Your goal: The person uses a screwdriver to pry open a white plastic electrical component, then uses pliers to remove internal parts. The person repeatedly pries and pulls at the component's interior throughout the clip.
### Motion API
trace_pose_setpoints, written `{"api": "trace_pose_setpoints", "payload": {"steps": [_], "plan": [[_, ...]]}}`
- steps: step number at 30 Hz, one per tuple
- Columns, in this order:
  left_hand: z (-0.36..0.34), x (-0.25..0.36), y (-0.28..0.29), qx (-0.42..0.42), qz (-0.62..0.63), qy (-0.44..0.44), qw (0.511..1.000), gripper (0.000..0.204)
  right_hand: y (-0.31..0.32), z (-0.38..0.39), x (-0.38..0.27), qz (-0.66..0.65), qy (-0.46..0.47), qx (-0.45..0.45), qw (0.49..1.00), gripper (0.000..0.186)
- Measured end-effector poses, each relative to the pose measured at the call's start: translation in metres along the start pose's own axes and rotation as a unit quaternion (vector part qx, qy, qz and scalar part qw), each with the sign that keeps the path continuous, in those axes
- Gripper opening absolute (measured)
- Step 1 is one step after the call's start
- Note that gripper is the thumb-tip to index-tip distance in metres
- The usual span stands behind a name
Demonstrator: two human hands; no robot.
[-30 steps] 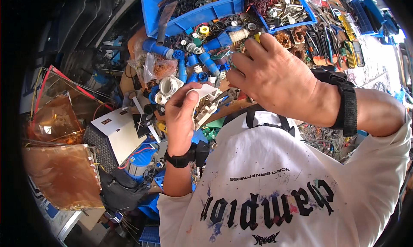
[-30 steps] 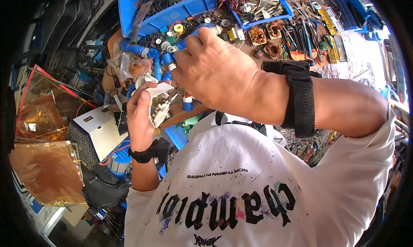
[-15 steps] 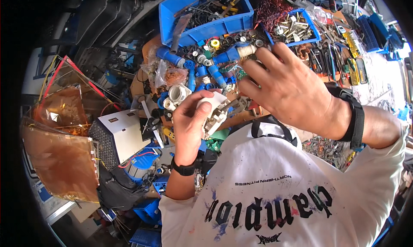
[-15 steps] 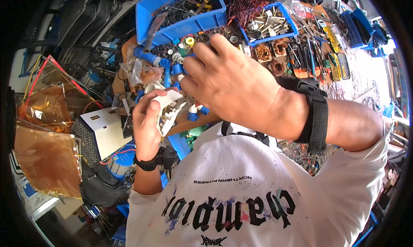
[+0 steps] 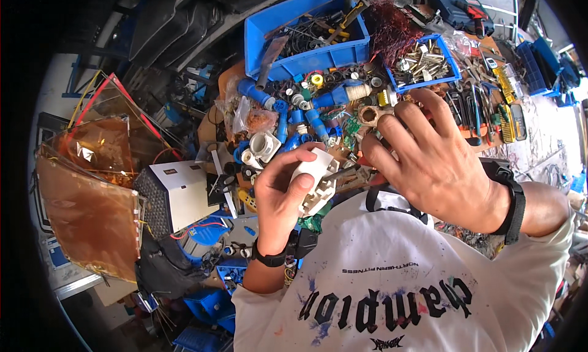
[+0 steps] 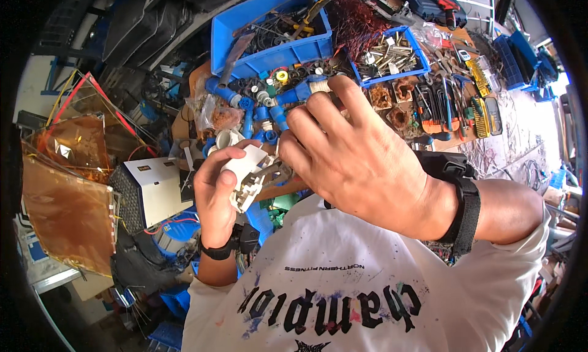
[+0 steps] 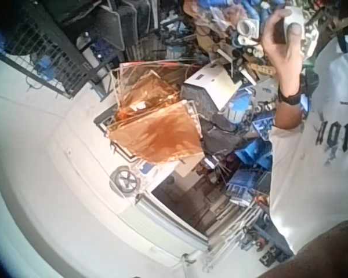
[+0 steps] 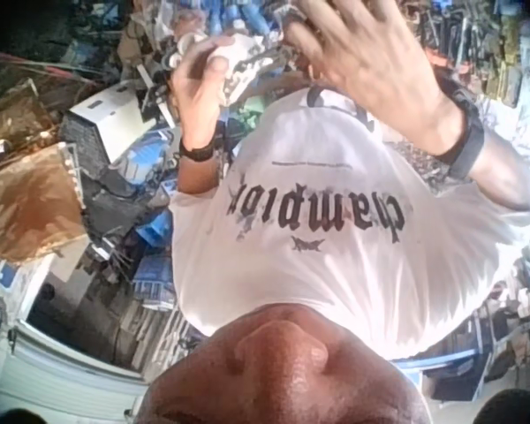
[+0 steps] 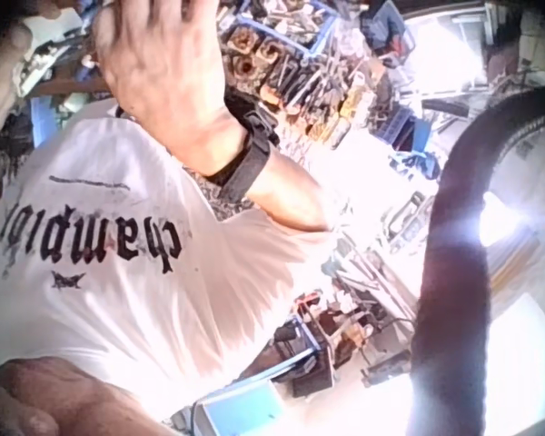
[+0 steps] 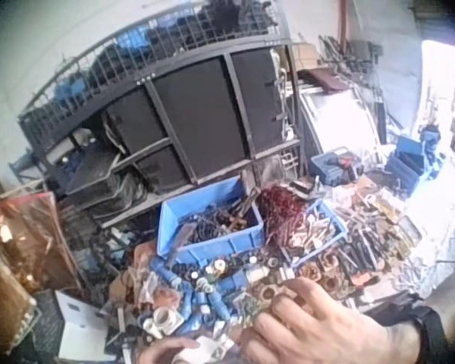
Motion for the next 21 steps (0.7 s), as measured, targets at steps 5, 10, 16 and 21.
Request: {"api": "trace_pose_setpoints", "payload": {"steps": [5,10,16,21], "plan": [[0.000,0.007,-0.014,-0.018,-0.001,-0.008,1.000,0.040,0.004,0.011,0.005,0.007,-0.001,-0.018,1.000,0.028],[0.002,0.010,-0.024,-0.036,0.035,-0.004,0.999,0.041,0.002,0.024,0.014,0.010,-0.023,-0.005,1.000,0.029],[0.001,0.015,-0.038,-0.042,0.009,-0.023,0.999,0.039,0.002,0.035,0.020,-0.019,-0.031,0.007,0.999,0.029],[-0.002,0.018,-0.048,-0.082,0.007,-0.021,0.996,0.039,0.004,0.040,0.025,-0.030,-0.010,0.013,0.999,0.024]]}}
Point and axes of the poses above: each hand's wrist, its own z-axis away from the middle knuckle, its own y-axis out of the back of the hand, x = y × z, the point moved 10 cm from there along -z, towards the middle knuckle, and after that the axes turned 5 degrees about -x, right-handed, at the moved point
